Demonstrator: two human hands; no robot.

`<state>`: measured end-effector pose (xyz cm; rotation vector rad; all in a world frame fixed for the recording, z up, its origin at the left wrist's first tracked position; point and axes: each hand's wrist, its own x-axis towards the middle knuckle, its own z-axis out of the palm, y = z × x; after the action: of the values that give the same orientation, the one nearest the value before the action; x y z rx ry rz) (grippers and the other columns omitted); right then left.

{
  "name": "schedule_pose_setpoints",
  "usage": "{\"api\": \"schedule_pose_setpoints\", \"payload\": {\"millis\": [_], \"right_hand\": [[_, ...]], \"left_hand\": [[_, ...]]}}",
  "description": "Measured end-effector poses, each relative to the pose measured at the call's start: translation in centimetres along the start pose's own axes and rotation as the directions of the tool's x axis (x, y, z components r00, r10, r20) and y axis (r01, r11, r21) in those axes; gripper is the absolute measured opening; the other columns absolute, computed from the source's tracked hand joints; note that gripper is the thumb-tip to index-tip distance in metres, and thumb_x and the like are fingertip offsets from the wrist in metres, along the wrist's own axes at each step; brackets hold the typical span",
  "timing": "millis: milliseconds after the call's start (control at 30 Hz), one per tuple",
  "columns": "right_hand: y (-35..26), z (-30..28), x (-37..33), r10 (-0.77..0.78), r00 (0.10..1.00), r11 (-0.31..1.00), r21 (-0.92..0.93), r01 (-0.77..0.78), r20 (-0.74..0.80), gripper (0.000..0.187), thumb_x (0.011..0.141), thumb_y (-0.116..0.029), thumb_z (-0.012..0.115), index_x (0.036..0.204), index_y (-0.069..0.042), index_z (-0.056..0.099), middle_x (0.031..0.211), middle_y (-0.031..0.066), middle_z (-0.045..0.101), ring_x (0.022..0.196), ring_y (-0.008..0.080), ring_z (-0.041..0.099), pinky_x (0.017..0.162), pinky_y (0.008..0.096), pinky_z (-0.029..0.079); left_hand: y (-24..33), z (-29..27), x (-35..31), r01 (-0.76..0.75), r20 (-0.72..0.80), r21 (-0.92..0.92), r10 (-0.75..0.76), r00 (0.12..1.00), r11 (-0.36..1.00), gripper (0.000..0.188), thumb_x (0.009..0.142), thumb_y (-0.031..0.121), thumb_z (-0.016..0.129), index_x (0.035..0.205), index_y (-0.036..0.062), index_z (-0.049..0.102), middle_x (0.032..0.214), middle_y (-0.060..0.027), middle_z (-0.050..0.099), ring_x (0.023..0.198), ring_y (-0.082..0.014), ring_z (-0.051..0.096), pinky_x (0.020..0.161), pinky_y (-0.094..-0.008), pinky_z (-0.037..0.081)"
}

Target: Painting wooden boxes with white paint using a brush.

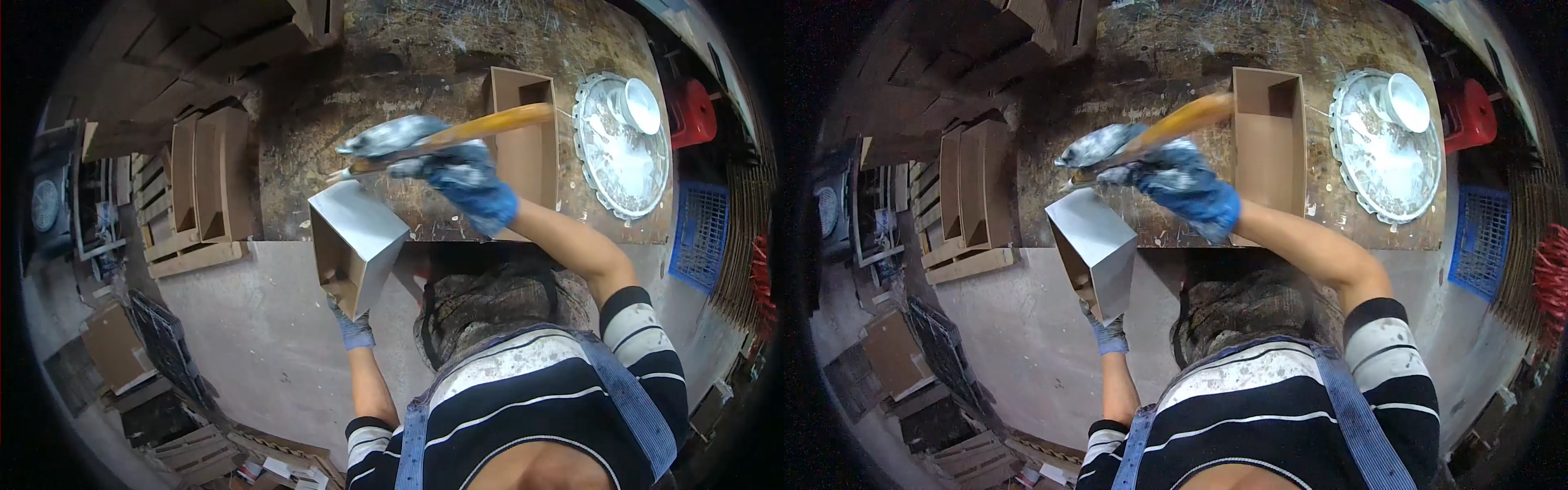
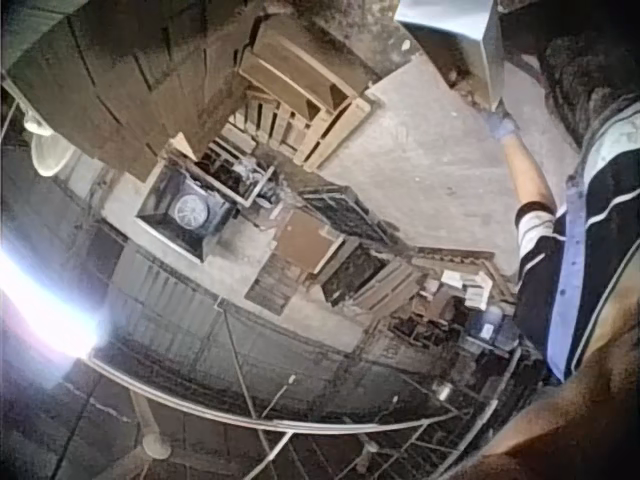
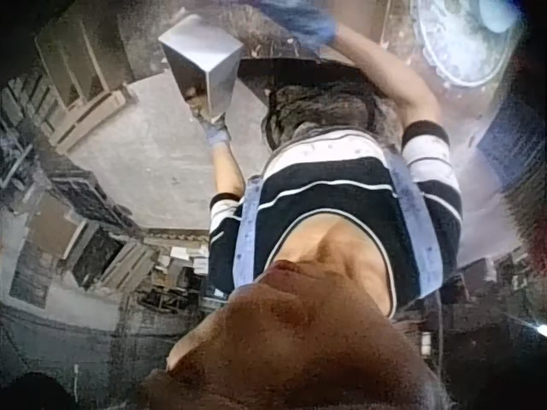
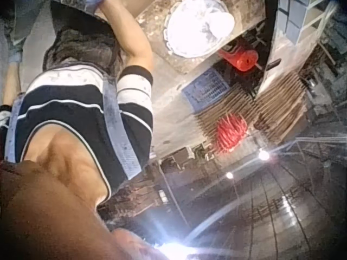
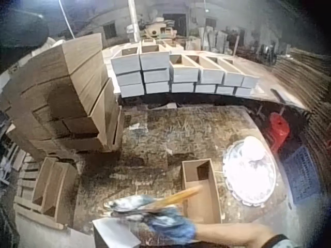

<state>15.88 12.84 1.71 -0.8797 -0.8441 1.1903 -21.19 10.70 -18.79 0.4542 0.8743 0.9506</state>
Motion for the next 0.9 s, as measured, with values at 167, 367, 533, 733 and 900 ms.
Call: {"api": "schedule_pose_setpoints", "payload": {"millis": [167, 367, 533, 733, 900], "right_hand": [[-0.3, -0.2, -4.3, 0.192, 0.98, 0.942, 0.269, -0.199, 0.053, 0.037, 0.081, -0.017, 0.056, 0.114, -0.004, 0.045, 0.113, 0.0115, 0.049, 0.102, 0.0223, 0.051, 0.091, 0.0361, 0.041], [-1.7, -5.0, -12.8, 0.183, 0.968, 0.974, 0.103, -0.203, 0.171, 0.038, 0.08, -0.017, 0.058, 0.112, 0.001, 0.049, 0.108, 0.0187, 0.054, 0.096, 0.0245, 0.056, 0.086, 0.0382, 0.046], [-8.2, -2.6, -6.9, -0.025, 0.892, 0.998, -0.068, -0.007, -0.452, 0.047, 0.079, -0.018, 0.06, 0.119, 0.0, 0.042, 0.109, 0.0156, 0.054, 0.098, 0.0225, 0.056, 0.082, 0.0319, 0.049], [-8.2, -1.4, -4.3, -0.094, 0.918, 0.972, -0.234, 0.002, -0.385, 0.04, 0.08, -0.021, 0.06, 0.113, -0.002, 0.048, 0.104, 0.0086, 0.057, 0.088, 0.0158, 0.059, 0.072, 0.0266, 0.052], [-5.9, 4.6, -1.0, -0.141, 0.975, 0.962, -0.255, 0.094, -0.172, 0.04, 0.077, -0.026, 0.064, 0.107, -0.004, 0.051, 0.096, 0.0072, 0.058, 0.089, 0.017, 0.058, 0.081, 0.0293, 0.048]], "left_hand": [[-0.3, -0.8, -0.1, -0.07, 0.092, 0.254, 0.047, 0.995, 0.965, 0.054, 0.085, 0.045, 0.038, 0.127, 0.0103, 0.034, 0.129, -0.01, 0.038, 0.117, -0.0257, 0.036, 0.096, -0.0421, 0.032], [0.7, 0.9, -2.0, 0.096, -0.036, -0.251, -0.109, 0.993, 0.963, 0.063, 0.077, 0.042, 0.053, 0.127, 0.0088, 0.034, 0.127, -0.0116, 0.039, 0.115, -0.0266, 0.04, 0.093, -0.0409, 0.037], [2.4, 6.7, -5.5, -0.132, -0.179, 0.228, 0.175, 0.968, 0.965, 0.068, 0.067, 0.029, 0.065, 0.122, -0.0001, 0.036, 0.118, -0.0136, 0.045, 0.103, -0.024, 0.049, 0.085, -0.0368, 0.044], [4.3, 6.2, -8.1, -0.158, -0.162, 0.709, 0.376, 0.912, 0.687, 0.069, 0.06, 0.034, 0.075, 0.111, -0.004, 0.048, 0.098, -0.0122, 0.057, 0.088, -0.0231, 0.057, 0.075, -0.0341, 0.046], [4.4, 5.5, -8.6, -0.265, 0.118, 0.954, 0.628, 0.769, 0.144, 0.085, 0.053, 0.054, 0.074, 0.111, -0.0033, 0.049, 0.095, -0.0161, 0.06, 0.084, -0.0255, 0.061, 0.069, -0.0337, 0.048]]}}
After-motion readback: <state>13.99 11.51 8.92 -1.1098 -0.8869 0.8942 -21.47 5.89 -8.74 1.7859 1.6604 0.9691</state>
